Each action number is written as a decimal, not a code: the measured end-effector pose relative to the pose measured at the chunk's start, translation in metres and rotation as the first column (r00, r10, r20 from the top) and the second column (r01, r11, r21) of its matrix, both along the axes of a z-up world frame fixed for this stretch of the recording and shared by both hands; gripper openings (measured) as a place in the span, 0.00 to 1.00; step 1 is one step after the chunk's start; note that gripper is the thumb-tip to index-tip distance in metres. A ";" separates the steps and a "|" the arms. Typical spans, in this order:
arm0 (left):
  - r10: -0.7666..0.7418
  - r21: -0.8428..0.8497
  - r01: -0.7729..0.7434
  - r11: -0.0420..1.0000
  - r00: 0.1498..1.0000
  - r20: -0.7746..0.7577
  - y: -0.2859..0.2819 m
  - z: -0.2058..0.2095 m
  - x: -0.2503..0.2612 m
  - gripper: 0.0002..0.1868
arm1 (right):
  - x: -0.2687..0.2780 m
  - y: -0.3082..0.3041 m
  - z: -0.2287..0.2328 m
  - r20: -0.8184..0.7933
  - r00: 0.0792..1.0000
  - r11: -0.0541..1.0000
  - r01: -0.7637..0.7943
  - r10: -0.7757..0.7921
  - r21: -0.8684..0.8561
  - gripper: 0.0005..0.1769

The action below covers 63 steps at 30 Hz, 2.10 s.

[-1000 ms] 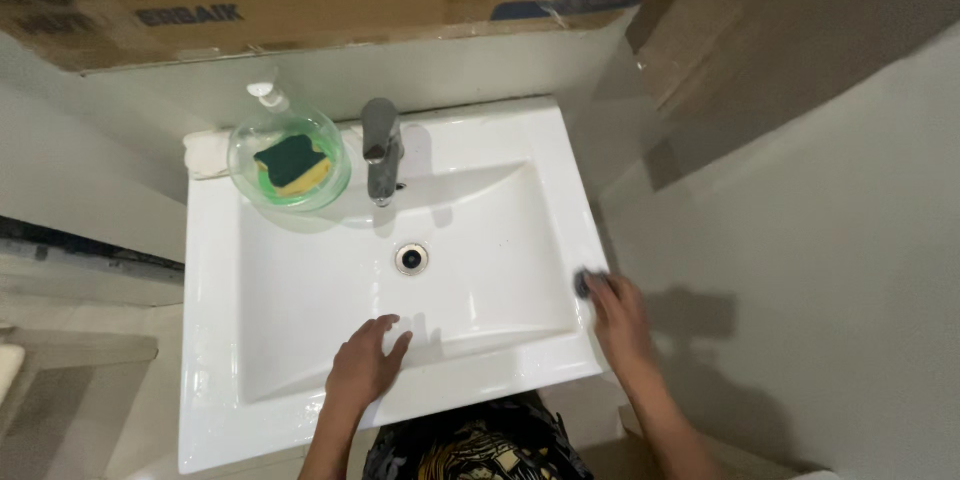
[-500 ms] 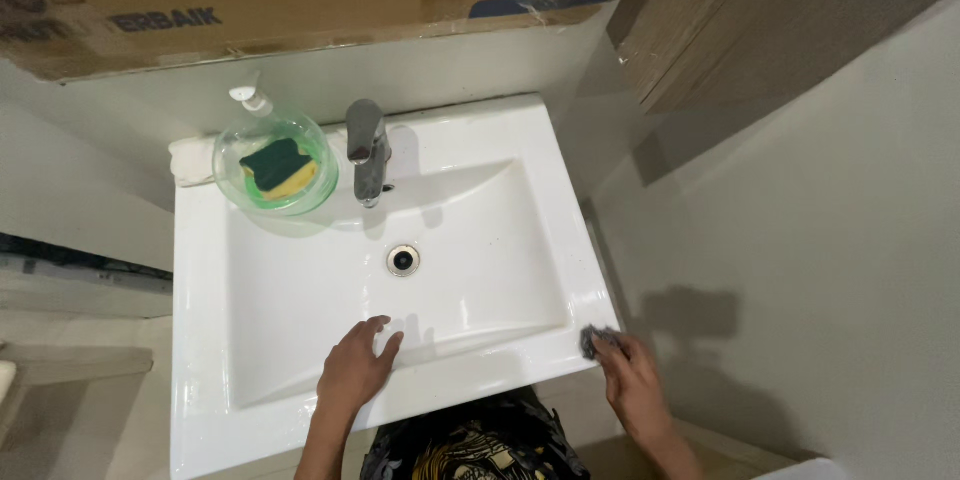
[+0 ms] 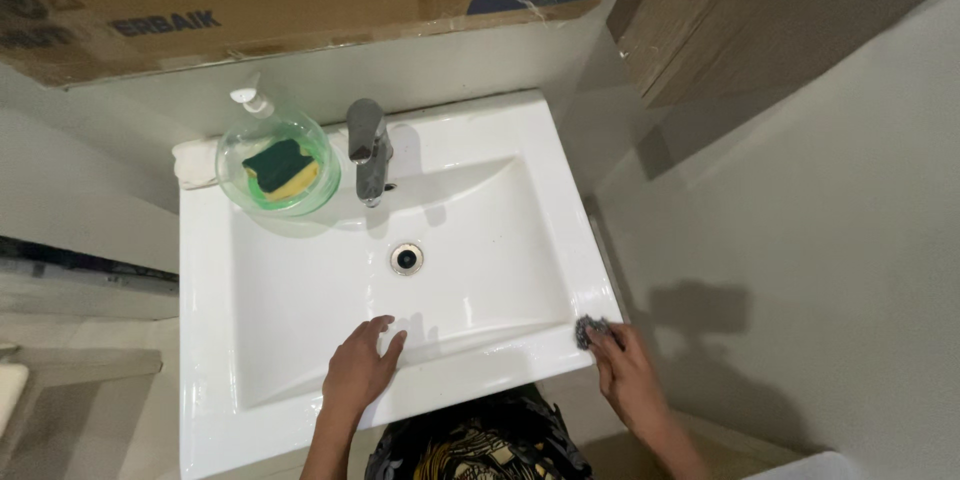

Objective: The person cleans the edges and basin of a bathroom sink using a steel wool pad with soap.

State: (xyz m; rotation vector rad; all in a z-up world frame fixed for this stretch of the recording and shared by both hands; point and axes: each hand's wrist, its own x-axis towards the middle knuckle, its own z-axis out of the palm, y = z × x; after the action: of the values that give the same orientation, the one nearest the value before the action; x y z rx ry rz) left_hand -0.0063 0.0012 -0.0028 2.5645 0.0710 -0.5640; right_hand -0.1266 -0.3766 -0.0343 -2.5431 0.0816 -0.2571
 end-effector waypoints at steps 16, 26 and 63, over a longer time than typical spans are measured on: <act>0.015 -0.011 -0.014 1.000 0.999 0.048 0.002 -0.006 -0.001 0.25 | 0.011 -0.005 -0.002 -0.025 0.991 0.990 0.132 -0.131 0.058 0.15; 0.035 -0.002 -0.035 0.999 0.999 -0.040 -0.003 0.007 -0.001 0.25 | 0.005 0.003 -0.010 0.115 0.990 0.997 0.073 -0.076 0.033 0.15; -0.004 -0.002 0.004 1.000 0.995 0.096 0.001 0.002 -0.005 0.22 | 0.116 0.011 0.039 -0.580 0.666 0.574 -0.729 0.469 -0.373 0.14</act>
State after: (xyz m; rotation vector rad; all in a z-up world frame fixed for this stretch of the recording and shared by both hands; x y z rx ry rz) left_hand -0.0109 0.0023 -0.0008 2.5863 0.0322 -0.4416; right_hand -0.0110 -0.3653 0.0047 -2.9743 -0.8630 0.6721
